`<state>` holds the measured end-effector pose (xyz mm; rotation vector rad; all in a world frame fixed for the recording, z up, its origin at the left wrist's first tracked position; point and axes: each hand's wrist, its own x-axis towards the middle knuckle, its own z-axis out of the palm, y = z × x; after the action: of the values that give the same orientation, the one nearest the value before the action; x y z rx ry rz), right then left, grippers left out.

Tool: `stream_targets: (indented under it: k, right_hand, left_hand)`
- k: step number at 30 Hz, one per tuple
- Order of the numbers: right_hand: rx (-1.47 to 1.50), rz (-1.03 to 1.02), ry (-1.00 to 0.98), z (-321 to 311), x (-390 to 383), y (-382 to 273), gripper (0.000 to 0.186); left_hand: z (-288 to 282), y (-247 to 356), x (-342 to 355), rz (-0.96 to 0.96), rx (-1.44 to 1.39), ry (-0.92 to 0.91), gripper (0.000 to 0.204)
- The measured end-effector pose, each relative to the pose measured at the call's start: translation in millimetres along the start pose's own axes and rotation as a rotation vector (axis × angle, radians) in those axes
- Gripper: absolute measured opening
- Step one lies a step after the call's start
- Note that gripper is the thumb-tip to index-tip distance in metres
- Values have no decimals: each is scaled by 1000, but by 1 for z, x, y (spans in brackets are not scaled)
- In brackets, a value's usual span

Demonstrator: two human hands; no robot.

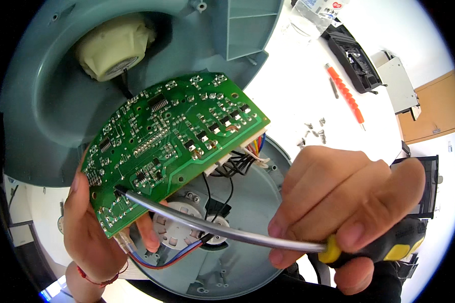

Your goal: The person holds a green circuit board and uses a screwdriver to probe and adjust components on its surface. The board is held over the open housing of a disassembled appliance while the person works on the electronics.

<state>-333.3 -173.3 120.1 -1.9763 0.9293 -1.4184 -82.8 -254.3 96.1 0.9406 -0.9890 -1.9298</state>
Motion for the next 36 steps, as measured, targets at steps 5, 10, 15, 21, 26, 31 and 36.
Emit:
stream_targets:
  k: [5,10,15,21,26,31,36]
  right_hand:
    - [64,-25,66,12,-2,2,43]
    - [171,-53,80,22,-3,8,45]
    - [247,61,-55,17,4,1,31]
    - [181,-49,-73,20,-3,14,46]
    - [157,-41,-92,17,-2,10,46]
    - [124,-22,-105,9,-2,10,59]
    - [124,-2,-17,12,-3,10,54]
  left_hand:
    - [2,4,-1,-50,-66,3,61]
    - [-8,3,-12,-27,-65,-27,67]
    - [-11,-1,-5,35,-58,-121,75]
    - [-17,5,0,-14,4,-221,82]
    - [-15,6,0,-3,43,-175,86]
    - [-12,5,1,32,21,-130,85]
    - [-16,1,2,61,20,-173,83]
